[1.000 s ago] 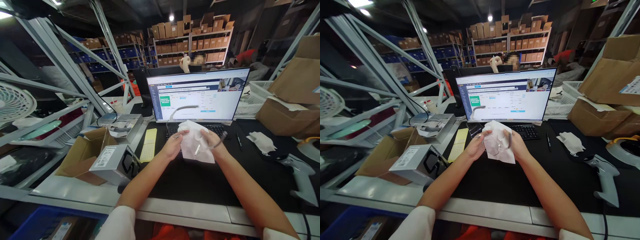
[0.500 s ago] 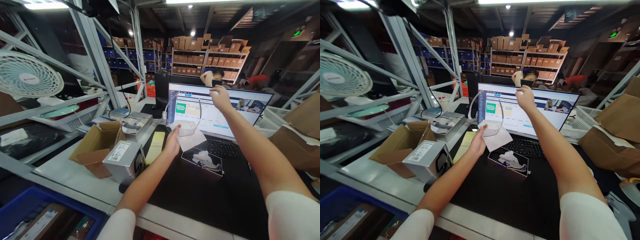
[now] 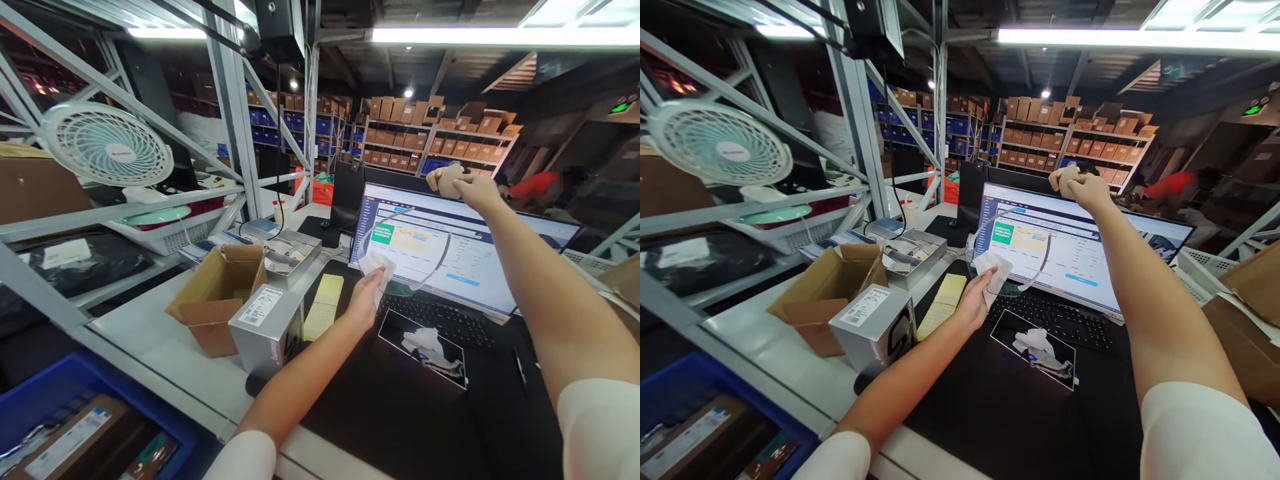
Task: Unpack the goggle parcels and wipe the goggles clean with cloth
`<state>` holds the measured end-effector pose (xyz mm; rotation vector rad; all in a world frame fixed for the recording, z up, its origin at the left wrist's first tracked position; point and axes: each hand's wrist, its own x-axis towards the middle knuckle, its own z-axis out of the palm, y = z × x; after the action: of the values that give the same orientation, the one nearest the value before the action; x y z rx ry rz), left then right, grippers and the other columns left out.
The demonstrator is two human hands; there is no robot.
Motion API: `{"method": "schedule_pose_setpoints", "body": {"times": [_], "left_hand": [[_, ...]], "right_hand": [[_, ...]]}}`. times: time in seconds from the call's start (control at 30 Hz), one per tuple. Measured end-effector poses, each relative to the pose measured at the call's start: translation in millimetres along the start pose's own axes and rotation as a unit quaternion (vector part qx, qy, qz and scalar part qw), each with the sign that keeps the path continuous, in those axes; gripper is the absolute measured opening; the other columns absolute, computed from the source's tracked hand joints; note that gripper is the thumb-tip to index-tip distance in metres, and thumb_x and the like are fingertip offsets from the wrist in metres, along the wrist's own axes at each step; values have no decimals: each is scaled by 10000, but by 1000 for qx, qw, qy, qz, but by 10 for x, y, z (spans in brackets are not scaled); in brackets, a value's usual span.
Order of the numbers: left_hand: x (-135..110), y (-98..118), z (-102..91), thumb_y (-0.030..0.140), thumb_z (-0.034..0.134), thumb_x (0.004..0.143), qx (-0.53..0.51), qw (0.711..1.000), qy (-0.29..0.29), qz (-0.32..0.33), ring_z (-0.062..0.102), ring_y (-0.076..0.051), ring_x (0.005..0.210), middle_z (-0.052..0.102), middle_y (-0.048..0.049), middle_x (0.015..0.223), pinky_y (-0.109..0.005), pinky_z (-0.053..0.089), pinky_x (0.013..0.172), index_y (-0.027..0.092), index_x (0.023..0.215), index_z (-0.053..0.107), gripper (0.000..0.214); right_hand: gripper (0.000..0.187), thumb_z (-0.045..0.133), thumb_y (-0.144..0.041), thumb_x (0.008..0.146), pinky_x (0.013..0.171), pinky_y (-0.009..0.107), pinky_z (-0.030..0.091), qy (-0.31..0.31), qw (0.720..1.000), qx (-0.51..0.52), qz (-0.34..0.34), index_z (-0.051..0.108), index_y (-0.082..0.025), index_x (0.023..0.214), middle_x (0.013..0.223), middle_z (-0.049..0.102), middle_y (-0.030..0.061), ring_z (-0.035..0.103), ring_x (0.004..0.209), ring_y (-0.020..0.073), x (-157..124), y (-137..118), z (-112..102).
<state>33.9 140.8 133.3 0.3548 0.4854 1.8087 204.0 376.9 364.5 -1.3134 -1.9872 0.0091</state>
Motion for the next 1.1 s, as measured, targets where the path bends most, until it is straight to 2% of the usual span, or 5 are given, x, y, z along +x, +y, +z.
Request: {"method": "schedule_pose_setpoints", "body": {"times": [0.27, 0.53, 0.73, 0.9, 1.1], "left_hand": [[37, -10, -38, 232, 872, 751, 9, 1000, 6, 11, 760, -253, 1039, 796, -138, 1048, -422, 475, 1149, 101, 1045, 774, 336], [32, -45, 6, 176, 791, 815, 19, 999, 33, -15, 765, -240, 1000, 802, -105, 970, -426, 510, 1122, 122, 944, 763, 143], [80, -71, -27, 193, 711, 893, 39, 998, 51, -24, 744, -211, 1079, 797, -81, 1002, -366, 502, 1130, 135, 973, 752, 107], [117, -67, -36, 211, 707, 898, 58, 996, 59, -18, 748, -216, 1052, 794, -85, 989, -380, 533, 1092, 137, 963, 741, 105], [128, -72, -40, 273, 683, 923, 76, 995, 56, -17, 744, -230, 1062, 791, -75, 1029, -420, 548, 1075, 166, 957, 732, 123]], "right_hand": [[336, 669, -254, 898, 975, 345, 401, 116, 983, 88, -108, 765, -47, 1145, 1321, 663, 220, 615, 1151, 231, -486, 68, -492], [446, 579, -217, 798, 777, 353, 508, 257, 947, 175, -76, 600, -158, 1240, 986, 665, 104, 646, 863, 217, -2158, 720, -241], [129, 568, -177, 761, 1110, 542, 415, 246, 953, 128, -122, 650, -220, 670, 1301, 629, 84, 521, 1347, 323, -2893, 915, -250], [105, 682, -169, 764, 886, 380, 541, 137, 946, 266, -125, 702, -237, 686, 1021, 741, 46, 705, 1003, 247, -3248, 853, -527], [197, 768, -286, 760, 521, 248, 404, -65, 923, 379, 7, 639, -198, 641, 659, 610, 10, 547, 580, 143, -3585, 602, -911]]}}
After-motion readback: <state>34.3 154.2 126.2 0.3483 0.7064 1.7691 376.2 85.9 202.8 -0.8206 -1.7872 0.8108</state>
